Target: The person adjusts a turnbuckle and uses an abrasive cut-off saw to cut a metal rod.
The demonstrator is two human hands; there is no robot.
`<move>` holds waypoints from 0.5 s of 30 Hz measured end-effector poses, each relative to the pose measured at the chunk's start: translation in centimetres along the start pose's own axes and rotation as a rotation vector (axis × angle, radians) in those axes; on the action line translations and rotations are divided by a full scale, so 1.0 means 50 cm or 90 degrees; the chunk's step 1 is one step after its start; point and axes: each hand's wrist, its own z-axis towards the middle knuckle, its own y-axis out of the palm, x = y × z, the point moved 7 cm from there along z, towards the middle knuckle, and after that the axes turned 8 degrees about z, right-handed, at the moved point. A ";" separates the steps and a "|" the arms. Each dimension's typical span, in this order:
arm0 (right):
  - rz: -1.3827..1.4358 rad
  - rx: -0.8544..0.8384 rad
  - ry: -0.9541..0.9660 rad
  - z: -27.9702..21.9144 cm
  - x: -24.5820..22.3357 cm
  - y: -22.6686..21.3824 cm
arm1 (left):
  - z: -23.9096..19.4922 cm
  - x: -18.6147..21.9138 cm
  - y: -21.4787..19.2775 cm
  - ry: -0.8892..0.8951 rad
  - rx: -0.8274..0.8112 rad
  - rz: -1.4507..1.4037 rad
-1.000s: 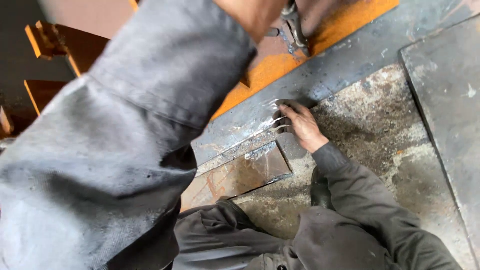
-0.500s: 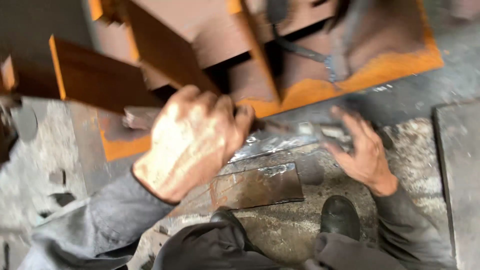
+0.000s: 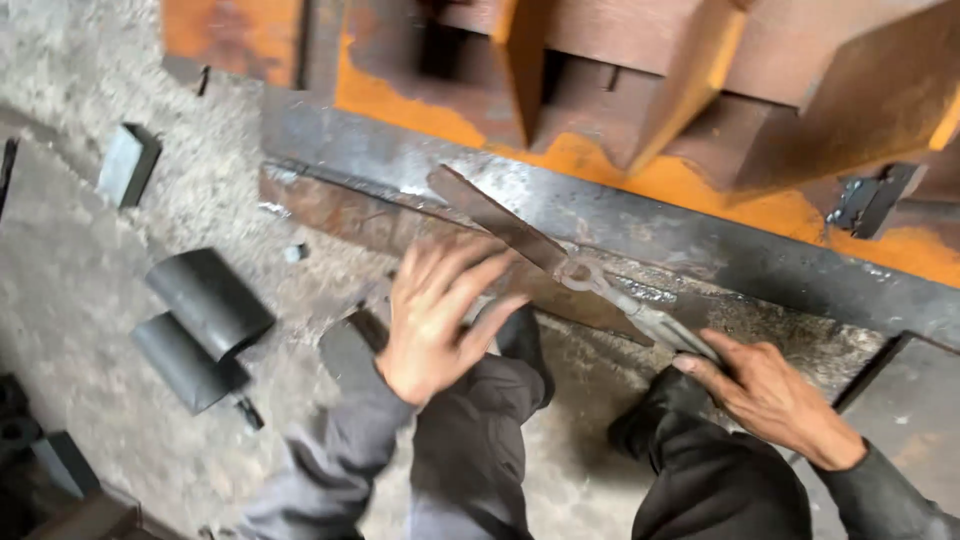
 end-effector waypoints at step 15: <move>0.464 -0.133 -0.068 -0.229 -0.885 0.351 | -0.719 -0.097 0.027 -0.780 -0.002 -0.676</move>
